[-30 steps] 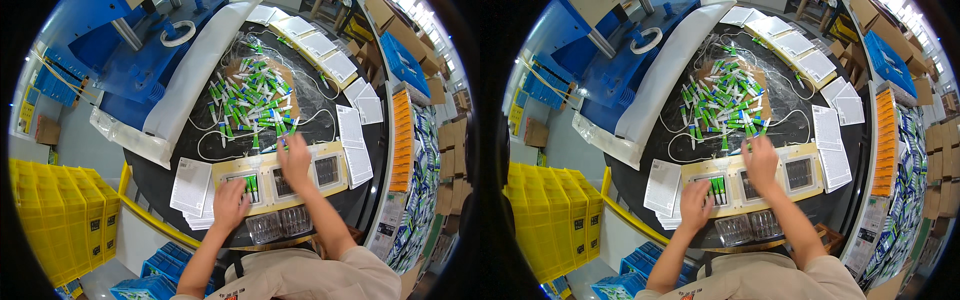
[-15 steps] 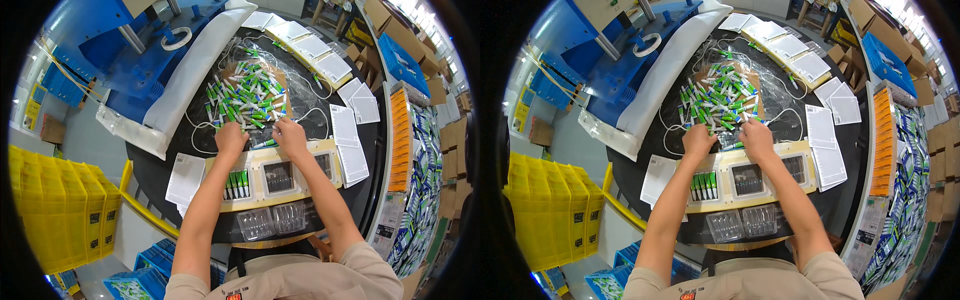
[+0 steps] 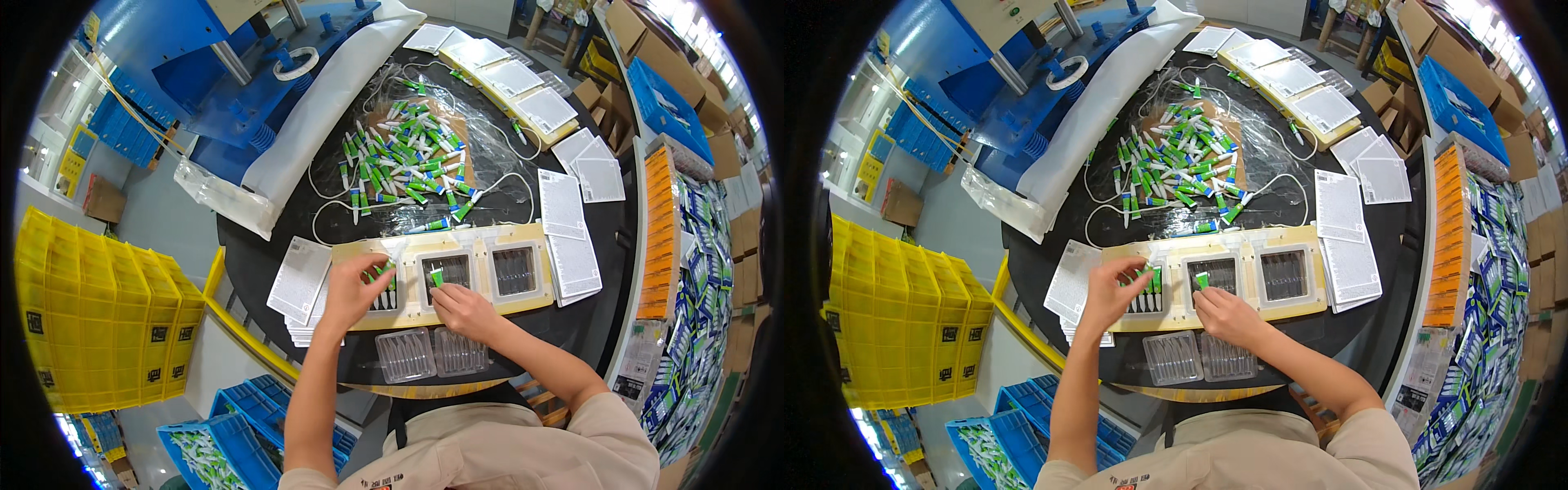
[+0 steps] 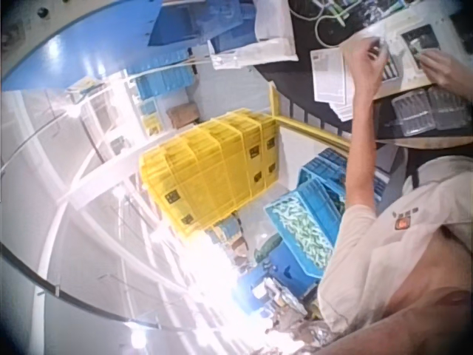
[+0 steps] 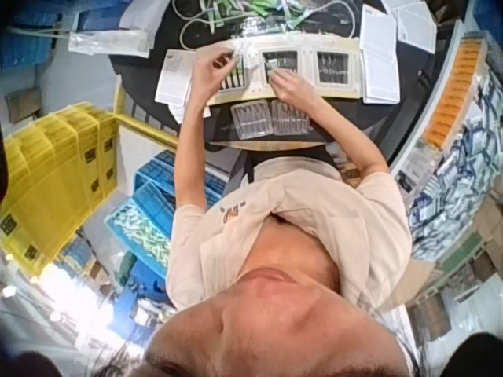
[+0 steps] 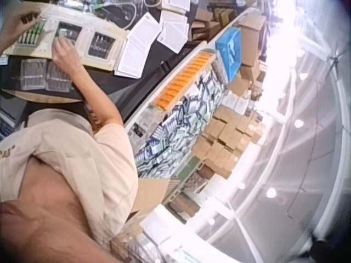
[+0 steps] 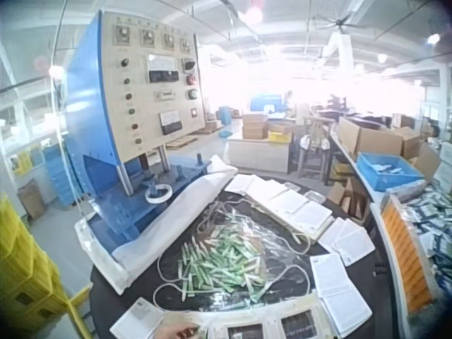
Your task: The person places green glue tubes into a wooden jig, then closes white paper covers over them. They stack the completed sets and place them into a cardboard box. The person retrieves a stack of new paper covers from the box and resumes the assembly process.
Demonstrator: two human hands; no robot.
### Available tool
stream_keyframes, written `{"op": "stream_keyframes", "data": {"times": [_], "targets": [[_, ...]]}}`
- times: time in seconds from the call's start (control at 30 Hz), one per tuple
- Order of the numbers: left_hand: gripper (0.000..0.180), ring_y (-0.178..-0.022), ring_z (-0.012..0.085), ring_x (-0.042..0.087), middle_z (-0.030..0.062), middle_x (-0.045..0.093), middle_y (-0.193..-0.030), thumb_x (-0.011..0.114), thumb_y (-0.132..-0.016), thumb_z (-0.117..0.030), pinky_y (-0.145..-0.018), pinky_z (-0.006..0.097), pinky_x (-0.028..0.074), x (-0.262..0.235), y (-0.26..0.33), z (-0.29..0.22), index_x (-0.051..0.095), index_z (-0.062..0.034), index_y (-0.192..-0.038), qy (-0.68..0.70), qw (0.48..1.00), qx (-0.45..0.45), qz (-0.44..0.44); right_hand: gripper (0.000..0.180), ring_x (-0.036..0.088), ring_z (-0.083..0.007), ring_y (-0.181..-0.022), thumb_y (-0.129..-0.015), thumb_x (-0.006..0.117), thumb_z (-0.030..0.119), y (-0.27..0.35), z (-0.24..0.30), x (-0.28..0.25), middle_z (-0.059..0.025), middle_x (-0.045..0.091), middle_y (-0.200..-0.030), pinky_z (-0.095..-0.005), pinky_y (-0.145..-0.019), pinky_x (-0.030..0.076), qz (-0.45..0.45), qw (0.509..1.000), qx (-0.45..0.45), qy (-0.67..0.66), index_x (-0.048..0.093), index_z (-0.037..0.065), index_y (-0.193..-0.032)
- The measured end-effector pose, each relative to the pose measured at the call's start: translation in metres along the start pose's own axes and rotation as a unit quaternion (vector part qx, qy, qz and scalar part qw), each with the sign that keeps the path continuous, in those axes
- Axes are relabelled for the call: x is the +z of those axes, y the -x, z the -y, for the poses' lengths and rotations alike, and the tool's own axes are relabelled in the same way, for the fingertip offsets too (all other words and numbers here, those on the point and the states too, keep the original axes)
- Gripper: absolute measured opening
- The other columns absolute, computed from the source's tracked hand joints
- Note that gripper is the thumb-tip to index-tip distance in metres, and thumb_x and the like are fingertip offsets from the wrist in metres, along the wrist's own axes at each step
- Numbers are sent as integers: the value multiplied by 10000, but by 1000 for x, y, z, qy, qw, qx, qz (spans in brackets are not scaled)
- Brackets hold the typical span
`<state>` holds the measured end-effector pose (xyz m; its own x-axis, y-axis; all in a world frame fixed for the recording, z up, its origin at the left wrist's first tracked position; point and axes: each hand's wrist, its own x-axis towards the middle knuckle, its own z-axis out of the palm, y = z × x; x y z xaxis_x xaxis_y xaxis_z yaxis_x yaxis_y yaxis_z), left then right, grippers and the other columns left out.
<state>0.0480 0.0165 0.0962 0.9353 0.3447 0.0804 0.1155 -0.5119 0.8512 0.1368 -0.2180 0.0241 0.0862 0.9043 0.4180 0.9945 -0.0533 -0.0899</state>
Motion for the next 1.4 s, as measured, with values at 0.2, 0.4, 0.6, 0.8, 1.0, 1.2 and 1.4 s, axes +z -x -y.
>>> {"op": "stream_keyframes", "data": {"times": [0.2,0.4,0.6,0.8,1.0,1.2,1.4], "targets": [[260,-717,111,663,81,740,-870,765,-844,-20,-658,257,532,27,30,-6,732,-9,-1102,53,998,-17,14,309,660,-316,-1052,-805,674,84,-11,-19,-16,-153,664,-1169,-397,-919,552,-109,984,116,-77,687,-34,-1090],[351,-979,243,710,128,722,-1139,740,-817,47,-826,317,569,39,59,-12,711,-40,-1156,41,998,42,-15,265,641,-301,-821,-836,736,83,0,7,-23,-103,663,-879,-400,-682,522,-65,942,319,-86,706,27,-1093],[384,-1010,270,710,118,701,-1222,735,-762,-5,-812,360,573,57,52,5,714,-69,-1140,-219,940,261,-11,206,622,-289,-778,-833,720,47,-5,15,13,-99,618,-823,-407,-663,514,-85,933,345,-61,713,14,-1036],[343,-1129,253,658,105,685,-1239,668,-828,-82,-977,405,503,81,28,24,695,-44,-1168,-308,905,293,11,170,646,-319,-857,-819,713,11,-2,2,-4,-123,657,-939,-399,-727,539,-136,923,341,-118,720,8,-988],[349,-1235,243,606,84,677,-1267,658,-832,-76,-1107,462,411,83,35,28,687,-64,-1180,-375,887,268,20,189,653,-330,-937,-798,675,-35,-17,-79,-19,-119,665,-1006,-422,-789,542,-176,916,361,-26,713,20,-975],[265,-1137,296,622,121,673,-1202,663,-856,-108,-934,444,528,63,-39,41,675,-51,-1114,-232,957,168,-53,230,624,-295,-1024,-748,702,-18,-41,-180,5,-79,660,-1025,-414,-833,556,116,967,228,-10,759,82,-948],[145,-992,305,636,96,660,-933,731,-824,-152,-807,432,529,39,-143,80,711,-61,-935,-392,912,116,29,218,634,-305,-992,-806,723,34,-40,-166,-38,-84,646,-1000,-409,-777,544,-40,968,238,-65,777,114,-1002]]}}
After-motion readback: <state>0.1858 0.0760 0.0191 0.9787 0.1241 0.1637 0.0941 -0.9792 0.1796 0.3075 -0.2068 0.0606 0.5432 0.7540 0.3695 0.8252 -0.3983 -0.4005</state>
